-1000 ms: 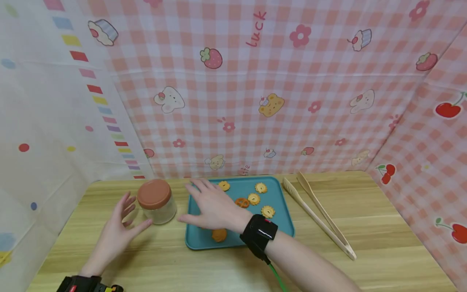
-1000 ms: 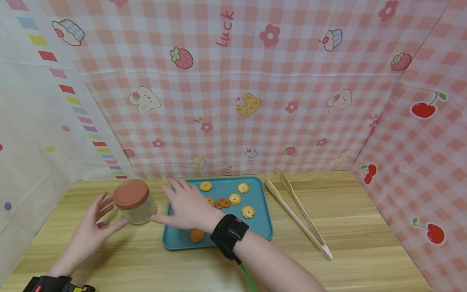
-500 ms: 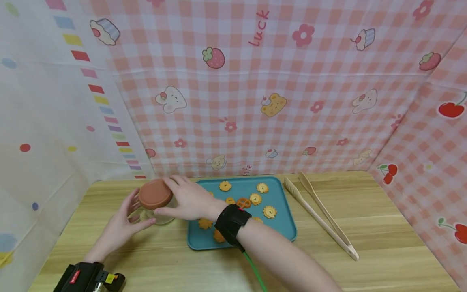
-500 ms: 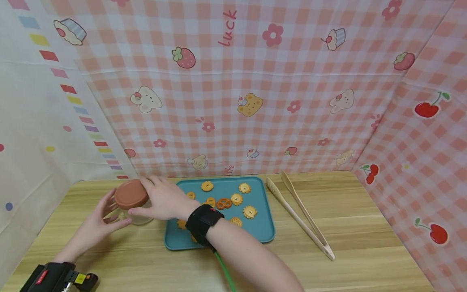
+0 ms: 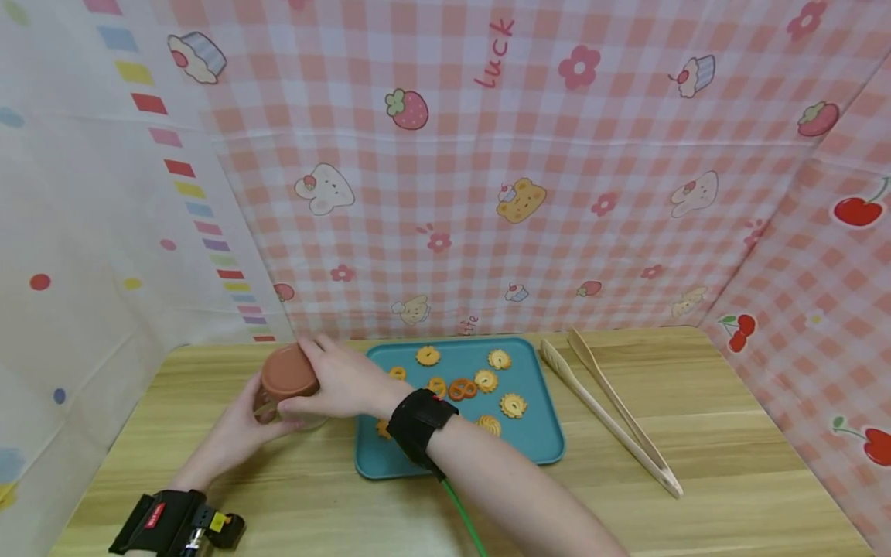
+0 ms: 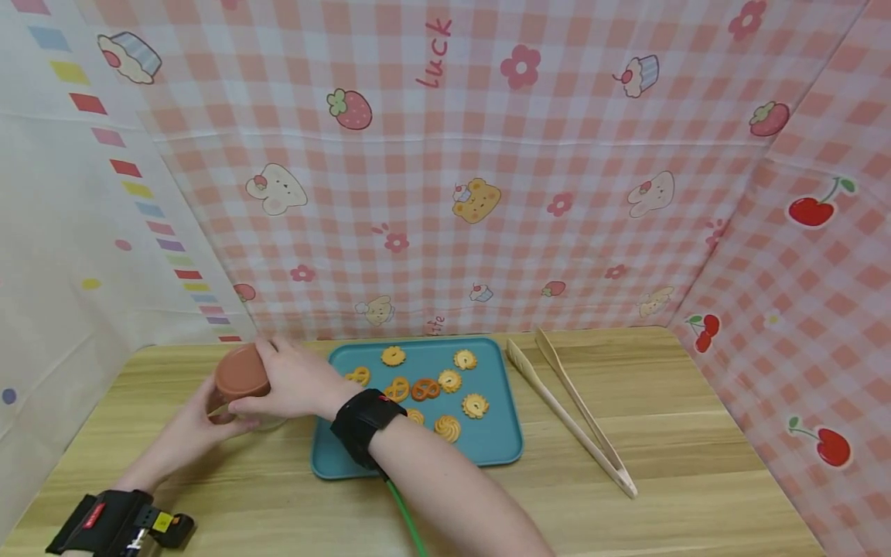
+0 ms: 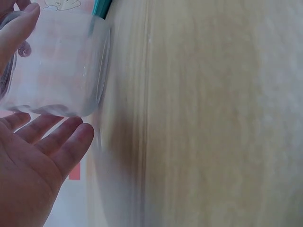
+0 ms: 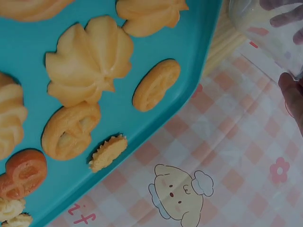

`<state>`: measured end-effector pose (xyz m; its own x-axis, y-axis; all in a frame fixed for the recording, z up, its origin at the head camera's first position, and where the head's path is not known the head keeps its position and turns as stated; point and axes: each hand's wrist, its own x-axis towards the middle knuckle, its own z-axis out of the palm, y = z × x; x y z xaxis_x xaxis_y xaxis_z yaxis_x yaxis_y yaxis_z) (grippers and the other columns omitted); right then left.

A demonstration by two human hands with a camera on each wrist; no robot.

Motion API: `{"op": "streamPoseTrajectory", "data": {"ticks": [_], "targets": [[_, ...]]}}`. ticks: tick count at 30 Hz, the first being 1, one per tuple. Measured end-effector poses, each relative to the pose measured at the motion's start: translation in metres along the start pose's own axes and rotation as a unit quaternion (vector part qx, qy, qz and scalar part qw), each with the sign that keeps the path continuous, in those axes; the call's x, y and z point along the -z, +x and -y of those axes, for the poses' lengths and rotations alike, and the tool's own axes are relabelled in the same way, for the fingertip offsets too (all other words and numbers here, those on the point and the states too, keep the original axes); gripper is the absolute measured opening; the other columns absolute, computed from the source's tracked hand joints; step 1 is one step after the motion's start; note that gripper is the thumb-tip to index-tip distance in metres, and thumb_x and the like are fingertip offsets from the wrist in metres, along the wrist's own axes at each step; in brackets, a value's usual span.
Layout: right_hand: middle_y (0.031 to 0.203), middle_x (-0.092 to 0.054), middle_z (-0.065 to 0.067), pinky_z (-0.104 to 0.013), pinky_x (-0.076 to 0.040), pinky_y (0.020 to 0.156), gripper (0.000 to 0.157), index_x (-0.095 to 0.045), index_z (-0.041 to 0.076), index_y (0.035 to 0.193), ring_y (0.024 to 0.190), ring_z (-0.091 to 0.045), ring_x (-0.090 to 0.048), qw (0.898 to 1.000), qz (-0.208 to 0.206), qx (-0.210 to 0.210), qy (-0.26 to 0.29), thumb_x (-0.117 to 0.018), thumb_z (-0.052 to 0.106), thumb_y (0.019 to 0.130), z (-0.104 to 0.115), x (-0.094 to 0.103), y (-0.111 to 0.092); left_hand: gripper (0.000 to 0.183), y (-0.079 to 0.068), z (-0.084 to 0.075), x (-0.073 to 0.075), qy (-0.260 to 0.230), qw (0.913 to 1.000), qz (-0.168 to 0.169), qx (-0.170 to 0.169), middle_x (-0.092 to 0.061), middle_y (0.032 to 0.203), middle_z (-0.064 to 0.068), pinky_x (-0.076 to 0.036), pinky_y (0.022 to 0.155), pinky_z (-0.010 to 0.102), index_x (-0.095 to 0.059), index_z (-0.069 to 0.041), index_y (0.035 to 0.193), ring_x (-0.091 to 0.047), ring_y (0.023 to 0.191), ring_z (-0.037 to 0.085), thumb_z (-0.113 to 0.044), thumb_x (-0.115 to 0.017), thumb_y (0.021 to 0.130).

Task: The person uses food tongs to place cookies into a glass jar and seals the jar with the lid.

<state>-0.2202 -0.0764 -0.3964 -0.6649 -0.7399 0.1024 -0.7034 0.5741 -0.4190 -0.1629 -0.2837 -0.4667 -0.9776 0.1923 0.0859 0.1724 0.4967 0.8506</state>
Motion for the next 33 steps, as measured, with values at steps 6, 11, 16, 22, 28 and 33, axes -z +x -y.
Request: {"op": "streamPoseTrajectory", "data": {"ticks": [6, 11, 16, 22, 28, 33], "targets": [[0.133, -0.044, 0.001, -0.016, -0.043, 0.078, 0.096, -0.024, 0.013, 0.154, 0.101, -0.007, -0.052, 1.000, -0.005, -0.007, 0.005, -0.059, 0.065, 0.081, 0.000, -0.003, 0.001, 0.095, 0.003, 0.000, -0.003, 0.010, 0.9999, 0.000, 0.004, -0.039, 0.142, 0.019, -0.042, 0.097, 0.046, -0.020, -0.009, 0.153, -0.038, 0.130, 0.036, -0.035, -0.076, 0.080], [0.130, -0.045, 0.002, -0.016, -0.043, 0.077, 0.093, -0.029, 0.013, 0.151, 0.100, -0.006, -0.053, 1.000, -0.013, -0.009, 0.007, -0.059, 0.065, 0.081, -0.001, -0.006, 0.002, 0.093, 0.003, -0.004, -0.004, -0.003, 1.0000, 0.003, 0.005, -0.040, 0.142, 0.020, -0.042, 0.098, 0.046, -0.021, -0.007, 0.152, -0.038, 0.129, 0.035, -0.032, -0.075, 0.081], [0.127, -0.047, 0.003, -0.015, -0.044, 0.077, 0.091, -0.031, 0.013, 0.150, 0.100, -0.006, -0.053, 1.000, -0.023, -0.008, 0.015, -0.060, 0.064, 0.081, -0.001, -0.007, 0.002, 0.089, 0.002, -0.006, -0.004, 0.005, 1.0000, -0.004, 0.008, -0.043, 0.139, 0.020, -0.044, 0.095, 0.047, -0.024, -0.006, 0.151, -0.041, 0.127, 0.036, -0.033, -0.074, 0.083], [0.124, -0.047, 0.005, -0.014, -0.043, 0.076, 0.089, -0.032, 0.014, 0.149, 0.097, -0.004, -0.053, 0.999, -0.033, 0.011, 0.026, -0.061, 0.064, 0.080, -0.001, -0.005, -0.004, 0.084, -0.004, -0.008, -0.005, 0.030, 0.9993, -0.020, -0.005, -0.046, 0.137, 0.016, -0.043, 0.095, 0.051, -0.030, -0.008, 0.148, -0.043, 0.125, 0.035, -0.038, -0.073, 0.083], [0.125, -0.046, 0.007, -0.014, -0.042, 0.077, 0.089, -0.033, 0.015, 0.148, 0.099, -0.003, -0.051, 0.998, -0.042, 0.031, 0.025, -0.060, 0.065, 0.080, 0.006, 0.006, -0.021, 0.083, -0.018, -0.027, -0.012, 0.039, 0.9982, -0.044, -0.013, -0.049, 0.136, 0.012, -0.046, 0.093, 0.045, -0.033, -0.011, 0.148, -0.045, 0.123, 0.030, -0.039, -0.074, 0.081], [0.124, -0.048, 0.008, -0.016, -0.043, 0.079, 0.084, -0.040, 0.015, 0.144, 0.101, -0.002, -0.051, 0.997, -0.056, 0.033, 0.038, -0.060, 0.066, 0.079, 0.011, 0.018, -0.048, 0.081, -0.030, -0.046, -0.026, 0.075, 0.9944, -0.074, -0.009, -0.057, 0.126, 0.007, -0.049, 0.088, 0.042, -0.041, -0.014, 0.142, -0.051, 0.115, 0.024, -0.044, -0.076, 0.076]]}}
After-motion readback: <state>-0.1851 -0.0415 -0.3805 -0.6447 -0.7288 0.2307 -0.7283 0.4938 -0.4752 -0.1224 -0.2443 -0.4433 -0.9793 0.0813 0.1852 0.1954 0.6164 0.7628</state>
